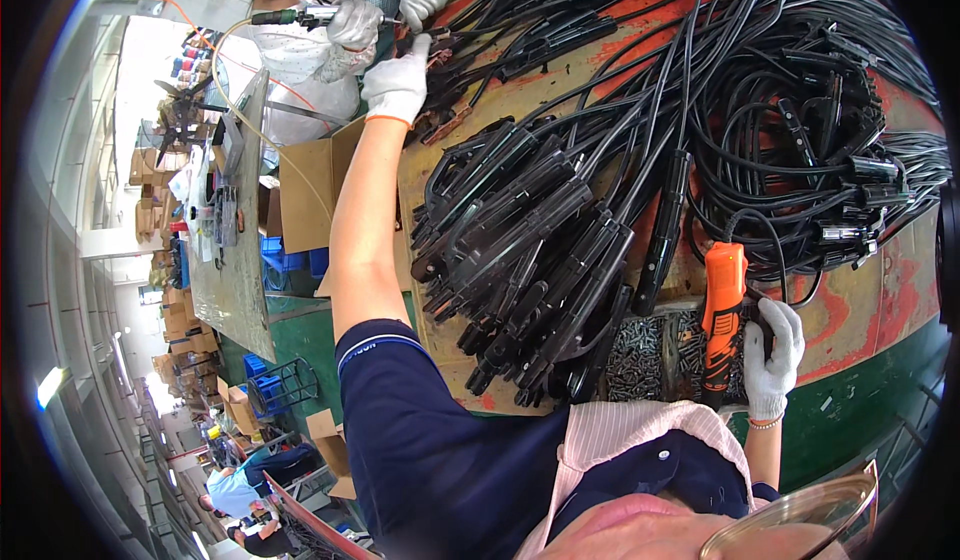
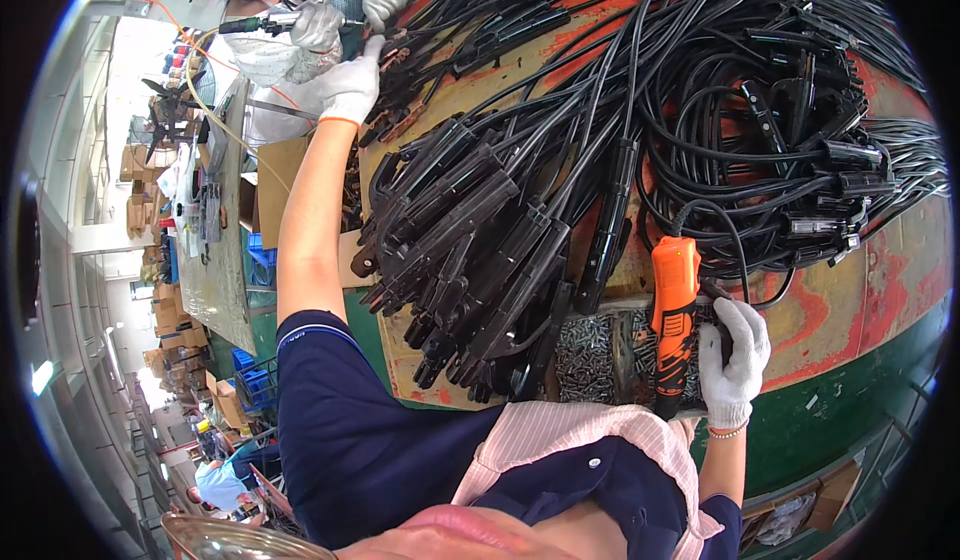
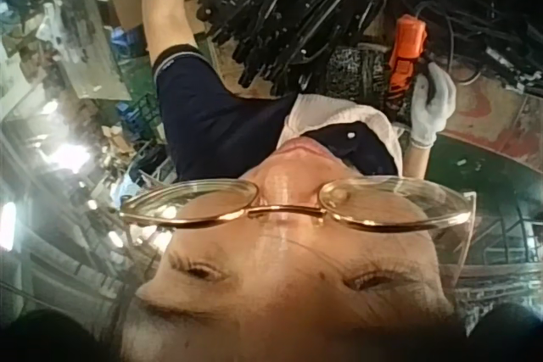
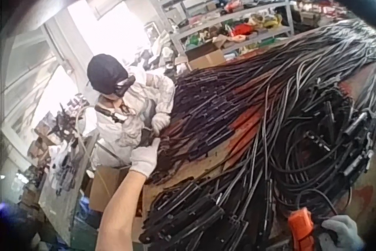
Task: The person screws a small metal component onto a black plastic tube using an electric screwdriver.
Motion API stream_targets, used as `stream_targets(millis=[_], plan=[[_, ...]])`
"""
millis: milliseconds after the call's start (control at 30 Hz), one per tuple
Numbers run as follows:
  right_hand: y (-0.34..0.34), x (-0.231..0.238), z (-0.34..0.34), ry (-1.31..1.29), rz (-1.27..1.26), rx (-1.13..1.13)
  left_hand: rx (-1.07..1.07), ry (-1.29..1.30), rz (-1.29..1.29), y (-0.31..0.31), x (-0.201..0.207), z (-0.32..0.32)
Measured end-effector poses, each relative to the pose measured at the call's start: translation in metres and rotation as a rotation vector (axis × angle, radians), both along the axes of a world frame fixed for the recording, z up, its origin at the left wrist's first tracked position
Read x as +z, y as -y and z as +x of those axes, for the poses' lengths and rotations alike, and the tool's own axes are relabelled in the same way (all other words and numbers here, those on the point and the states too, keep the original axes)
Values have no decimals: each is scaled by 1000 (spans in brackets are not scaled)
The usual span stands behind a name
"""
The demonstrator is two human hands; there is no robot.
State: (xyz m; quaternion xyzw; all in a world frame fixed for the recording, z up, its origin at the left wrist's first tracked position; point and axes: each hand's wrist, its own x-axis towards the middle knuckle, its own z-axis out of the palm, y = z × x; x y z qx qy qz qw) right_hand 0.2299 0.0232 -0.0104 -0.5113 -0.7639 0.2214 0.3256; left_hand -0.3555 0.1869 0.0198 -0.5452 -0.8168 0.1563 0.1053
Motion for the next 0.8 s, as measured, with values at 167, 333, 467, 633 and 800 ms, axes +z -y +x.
stream_targets(millis=[167,333,467,633,800], plan=[[-3,-4,2,-12,5,29,-427,175,-64,43,-12,-14],[-2,-2,2,-22,-21,36,-260,31,-198,48,-10,6],[-1,0,-1,1,-2,26,-173,148,-101,51,9,2],[-2,2,-1,-28,-26,11,-96,423,212,65,75,17],[-19,24,3,-136,38,134,-447,68,358,76,158,104]])
